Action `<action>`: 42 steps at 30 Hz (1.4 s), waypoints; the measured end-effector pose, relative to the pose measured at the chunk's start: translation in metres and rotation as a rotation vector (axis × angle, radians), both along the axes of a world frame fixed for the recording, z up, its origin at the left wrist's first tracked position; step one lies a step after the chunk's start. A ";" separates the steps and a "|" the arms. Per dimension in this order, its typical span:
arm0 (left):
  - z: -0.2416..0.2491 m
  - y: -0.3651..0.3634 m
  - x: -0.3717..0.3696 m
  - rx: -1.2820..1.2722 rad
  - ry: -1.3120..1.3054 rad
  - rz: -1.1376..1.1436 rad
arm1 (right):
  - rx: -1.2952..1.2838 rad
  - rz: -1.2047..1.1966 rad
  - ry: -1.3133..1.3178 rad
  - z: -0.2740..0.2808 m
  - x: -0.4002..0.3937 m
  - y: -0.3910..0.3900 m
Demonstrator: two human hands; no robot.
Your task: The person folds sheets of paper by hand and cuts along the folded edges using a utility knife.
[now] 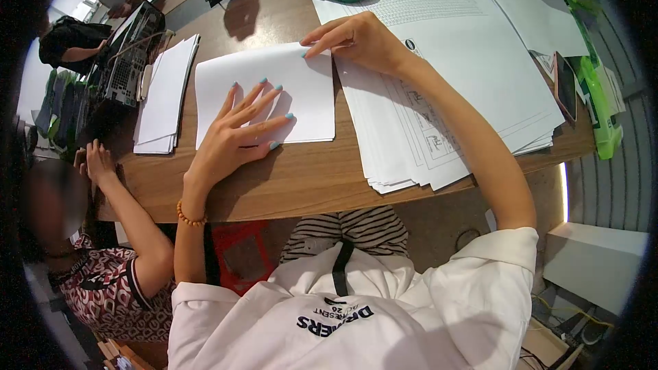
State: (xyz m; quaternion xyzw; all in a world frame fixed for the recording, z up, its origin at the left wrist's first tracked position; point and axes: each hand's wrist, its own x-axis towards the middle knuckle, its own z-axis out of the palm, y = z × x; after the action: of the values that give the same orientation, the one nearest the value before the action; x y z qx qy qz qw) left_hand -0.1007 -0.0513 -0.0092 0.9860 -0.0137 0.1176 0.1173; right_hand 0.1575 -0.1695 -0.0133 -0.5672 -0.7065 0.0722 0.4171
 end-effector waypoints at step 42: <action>-0.001 0.007 -0.002 -0.208 0.045 -0.023 | -0.327 0.073 -0.356 0.002 -0.057 0.097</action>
State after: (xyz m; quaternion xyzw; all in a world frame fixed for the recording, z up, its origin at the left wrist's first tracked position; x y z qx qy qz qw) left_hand -0.1029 -0.0444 -0.0102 0.9707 -0.0103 0.0950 0.2206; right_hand 0.1009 -0.0726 -0.0118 -0.6053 -0.7677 0.0994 0.1856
